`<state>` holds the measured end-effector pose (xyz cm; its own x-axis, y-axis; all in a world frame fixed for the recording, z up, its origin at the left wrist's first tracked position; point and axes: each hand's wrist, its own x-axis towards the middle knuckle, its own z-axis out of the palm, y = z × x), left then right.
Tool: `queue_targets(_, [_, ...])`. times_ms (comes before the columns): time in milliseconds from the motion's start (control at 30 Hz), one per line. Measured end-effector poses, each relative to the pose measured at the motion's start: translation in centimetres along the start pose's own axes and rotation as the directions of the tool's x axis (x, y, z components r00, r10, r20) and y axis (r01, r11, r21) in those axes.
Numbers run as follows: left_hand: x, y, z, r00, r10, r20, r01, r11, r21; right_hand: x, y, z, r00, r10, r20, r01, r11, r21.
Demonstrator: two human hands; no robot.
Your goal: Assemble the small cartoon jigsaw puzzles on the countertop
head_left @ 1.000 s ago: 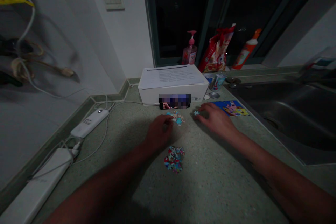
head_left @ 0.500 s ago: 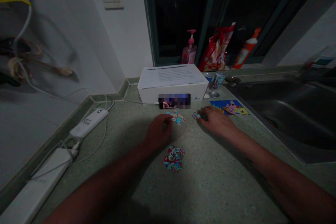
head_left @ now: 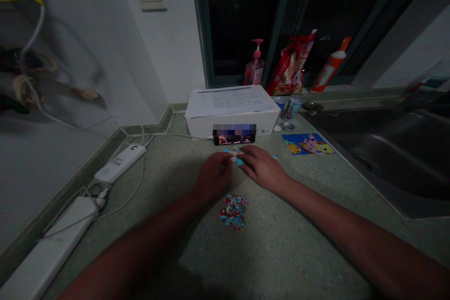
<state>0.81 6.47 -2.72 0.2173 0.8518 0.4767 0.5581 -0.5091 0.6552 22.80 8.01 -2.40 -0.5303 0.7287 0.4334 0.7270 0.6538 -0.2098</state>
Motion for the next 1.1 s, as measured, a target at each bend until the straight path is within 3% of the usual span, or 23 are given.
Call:
queue_targets(667, [0.01, 0.00, 0.13, 1.000, 0.009, 0.008, -0.009, 1.000, 0.023, 0.19, 0.03, 0.72, 0.996, 0.083, -0.015, -0.080, 0.989, 0.125])
queue_targets(1100, [-0.05, -0.25, 0.33, 1.000, 0.014, 0.003, -0.014, 1.000, 0.027, 0.35, -0.06, 0.20, 0.999, -0.002, -0.052, 0.004, 1.000, 0.030])
